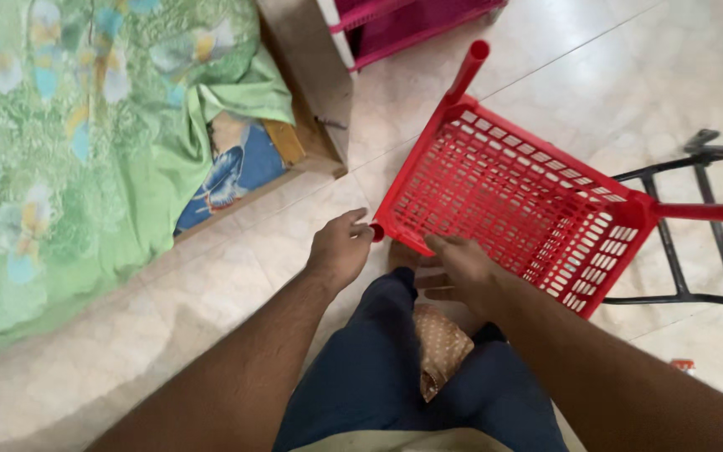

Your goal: The person assembles a red plastic basket by inserting cylindrical connectors into the basket frame. They handle the basket and connectors by hand, repeatedly inserting and adjusting the pieces to form the structure.

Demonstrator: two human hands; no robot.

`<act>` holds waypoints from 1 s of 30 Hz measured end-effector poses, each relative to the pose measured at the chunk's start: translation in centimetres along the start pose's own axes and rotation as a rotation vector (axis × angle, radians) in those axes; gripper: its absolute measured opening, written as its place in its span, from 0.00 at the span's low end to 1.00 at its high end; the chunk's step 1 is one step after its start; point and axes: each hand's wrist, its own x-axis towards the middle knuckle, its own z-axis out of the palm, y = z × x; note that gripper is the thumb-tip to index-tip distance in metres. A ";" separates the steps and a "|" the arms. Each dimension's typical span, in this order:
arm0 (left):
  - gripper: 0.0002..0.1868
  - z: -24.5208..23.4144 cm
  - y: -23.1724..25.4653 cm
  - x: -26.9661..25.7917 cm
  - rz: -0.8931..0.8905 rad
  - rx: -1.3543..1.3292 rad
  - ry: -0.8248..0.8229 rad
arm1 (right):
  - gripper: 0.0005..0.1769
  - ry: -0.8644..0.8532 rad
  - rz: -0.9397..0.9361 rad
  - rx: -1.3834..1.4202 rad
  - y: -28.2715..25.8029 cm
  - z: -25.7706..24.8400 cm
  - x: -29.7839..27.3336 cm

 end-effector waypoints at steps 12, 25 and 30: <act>0.25 -1.1 -0.6 0.5 -0.151 -0.183 -0.223 | 0.21 -0.222 0.268 0.456 -1.2 6.0 9.6; 0.18 -2.3 -0.9 0.1 -0.302 -0.316 -0.134 | 0.09 0.134 0.141 -0.012 0.7 7.8 18.7; 0.23 -2.0 -1.7 0.4 -0.418 -0.371 -0.191 | 0.12 0.206 0.124 -0.221 -0.4 8.7 15.3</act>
